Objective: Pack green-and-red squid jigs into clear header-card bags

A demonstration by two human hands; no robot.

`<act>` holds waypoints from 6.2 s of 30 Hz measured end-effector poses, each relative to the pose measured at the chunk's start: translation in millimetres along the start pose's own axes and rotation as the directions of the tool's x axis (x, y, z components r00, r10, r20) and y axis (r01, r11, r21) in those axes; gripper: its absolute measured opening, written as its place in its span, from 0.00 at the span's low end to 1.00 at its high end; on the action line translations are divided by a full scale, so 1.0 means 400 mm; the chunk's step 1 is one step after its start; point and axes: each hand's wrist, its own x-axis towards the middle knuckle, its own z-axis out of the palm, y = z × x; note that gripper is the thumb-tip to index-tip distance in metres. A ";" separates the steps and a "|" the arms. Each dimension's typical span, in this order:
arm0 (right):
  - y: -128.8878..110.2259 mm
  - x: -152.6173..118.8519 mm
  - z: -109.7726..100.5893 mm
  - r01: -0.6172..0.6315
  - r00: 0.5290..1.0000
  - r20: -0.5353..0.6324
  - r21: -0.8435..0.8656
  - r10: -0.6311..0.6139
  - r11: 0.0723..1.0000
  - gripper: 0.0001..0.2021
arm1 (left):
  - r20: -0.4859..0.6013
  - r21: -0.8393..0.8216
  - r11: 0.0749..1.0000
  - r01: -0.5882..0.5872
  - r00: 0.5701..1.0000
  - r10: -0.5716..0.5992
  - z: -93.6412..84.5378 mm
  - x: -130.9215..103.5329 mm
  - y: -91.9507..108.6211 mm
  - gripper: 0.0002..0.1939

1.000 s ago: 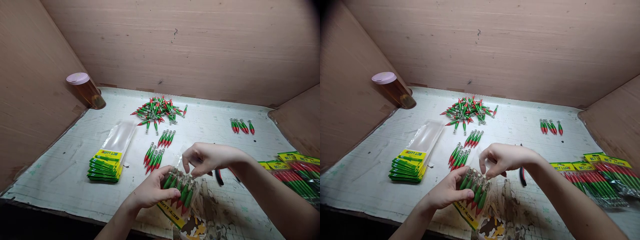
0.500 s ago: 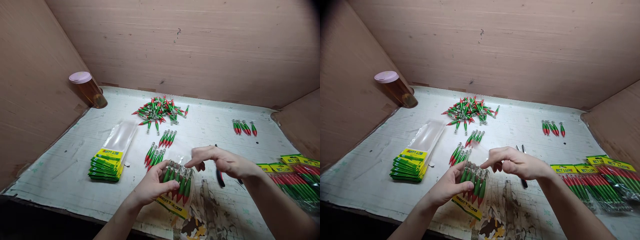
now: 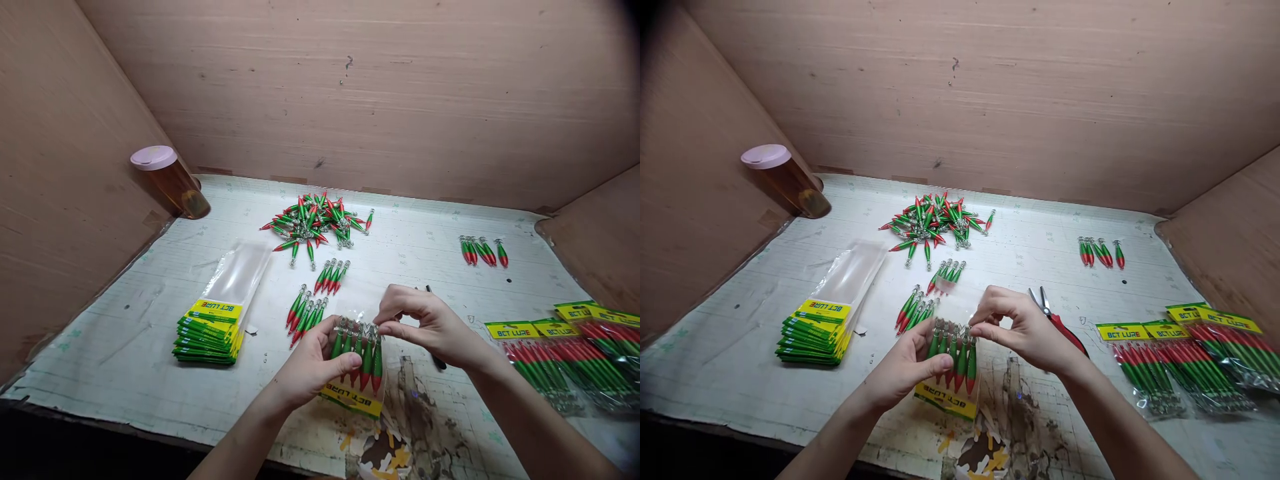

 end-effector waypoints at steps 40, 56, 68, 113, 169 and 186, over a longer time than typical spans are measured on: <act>0.176 -0.277 0.196 -0.083 0.897 -0.441 -0.158 0.005 0.984 0.07 | 0.273 0.918 0.113 -0.380 0.812 0.516 -0.004 0.033 -0.178 0.05; 0.092 -0.225 0.094 -0.119 0.973 -0.192 0.073 0.131 0.990 0.18 | 0.442 0.889 -0.133 -0.437 0.748 0.495 -0.007 0.033 -0.181 0.03; 0.078 -0.208 0.282 -0.331 0.934 -0.145 -0.006 0.327 0.944 0.07 | 0.591 0.800 -0.244 -0.548 0.651 0.476 -0.028 0.015 -0.194 0.08; 0.157 -0.318 0.206 0.198 0.940 -0.084 -0.652 -0.330 0.732 0.16 | 0.719 0.687 -0.288 -0.667 0.566 0.404 -0.038 0.022 -0.160 0.07; 0.169 -0.167 0.274 -0.629 0.591 -0.752 -0.202 0.293 0.751 0.11 | -0.228 0.974 0.125 0.191 0.802 0.552 0.055 0.079 -0.222 0.09; 0.186 -0.200 0.249 -0.451 0.766 -0.630 -0.389 0.125 0.803 0.15 | 0.263 0.936 -0.329 -0.126 0.872 0.412 0.050 0.046 -0.224 0.29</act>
